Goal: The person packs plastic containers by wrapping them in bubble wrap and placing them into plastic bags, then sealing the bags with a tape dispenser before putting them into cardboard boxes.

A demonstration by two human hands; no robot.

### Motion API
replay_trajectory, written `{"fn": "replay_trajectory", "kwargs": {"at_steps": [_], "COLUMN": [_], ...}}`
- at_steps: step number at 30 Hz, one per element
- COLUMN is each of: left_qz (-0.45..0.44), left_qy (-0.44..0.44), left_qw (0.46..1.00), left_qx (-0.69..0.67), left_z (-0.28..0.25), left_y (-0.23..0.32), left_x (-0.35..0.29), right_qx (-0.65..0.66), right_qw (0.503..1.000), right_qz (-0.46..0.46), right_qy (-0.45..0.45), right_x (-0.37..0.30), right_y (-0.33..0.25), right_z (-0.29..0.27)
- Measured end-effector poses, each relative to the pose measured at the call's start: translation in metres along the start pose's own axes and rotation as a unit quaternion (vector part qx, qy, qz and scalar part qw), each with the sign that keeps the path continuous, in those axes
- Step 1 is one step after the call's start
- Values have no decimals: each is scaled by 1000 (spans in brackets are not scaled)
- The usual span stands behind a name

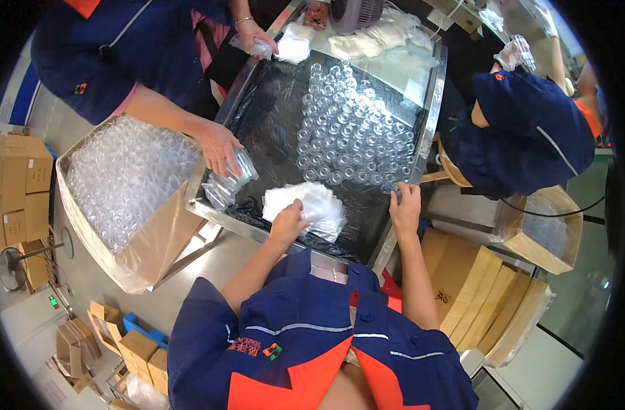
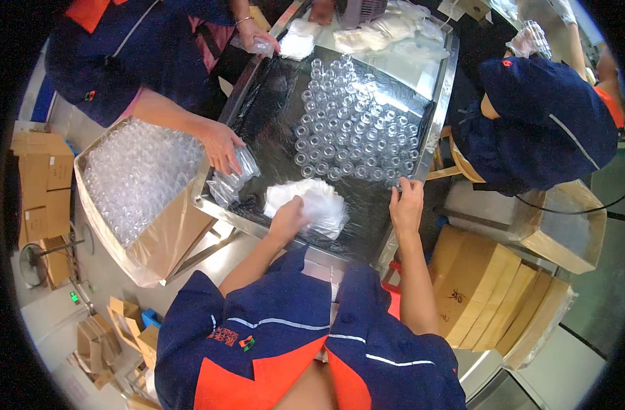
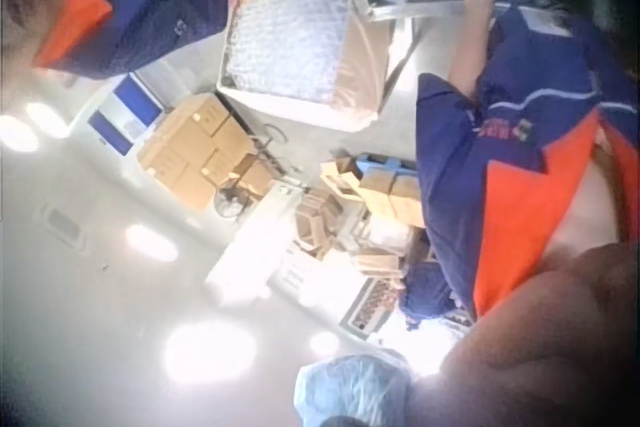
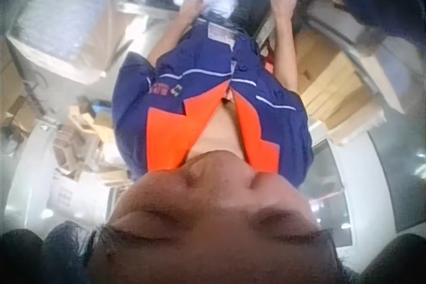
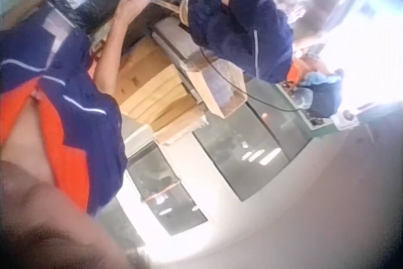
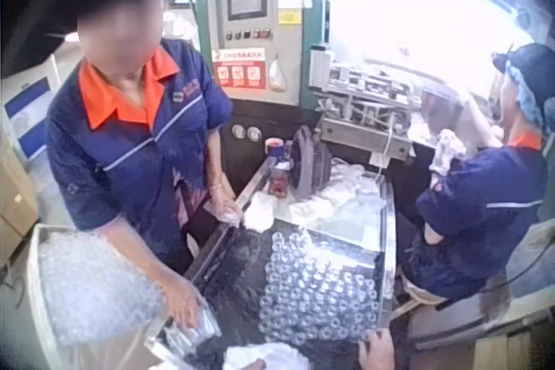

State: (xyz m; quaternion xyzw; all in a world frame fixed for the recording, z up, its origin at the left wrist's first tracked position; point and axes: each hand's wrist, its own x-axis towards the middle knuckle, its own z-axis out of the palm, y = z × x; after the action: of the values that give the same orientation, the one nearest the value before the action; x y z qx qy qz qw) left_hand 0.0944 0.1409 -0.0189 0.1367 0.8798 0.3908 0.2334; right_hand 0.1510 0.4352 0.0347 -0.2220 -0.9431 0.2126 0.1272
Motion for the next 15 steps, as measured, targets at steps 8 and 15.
{"fn": "replay_trajectory", "kwargs": {"at_steps": [8,15], "left_qz": [18,-30], "left_qy": [95,53], "left_qw": [991,994], "left_qx": [-96,-95], "left_z": [-5,0], "left_y": [-9,-10], "left_x": [3,-8], "right_qx": [181,567], "right_qw": [979,817], "right_qz": [89,59], "right_qy": [-31,-84], "right_x": [-21,-12], "right_y": [-5,-104], "right_z": [-30,-130]}}
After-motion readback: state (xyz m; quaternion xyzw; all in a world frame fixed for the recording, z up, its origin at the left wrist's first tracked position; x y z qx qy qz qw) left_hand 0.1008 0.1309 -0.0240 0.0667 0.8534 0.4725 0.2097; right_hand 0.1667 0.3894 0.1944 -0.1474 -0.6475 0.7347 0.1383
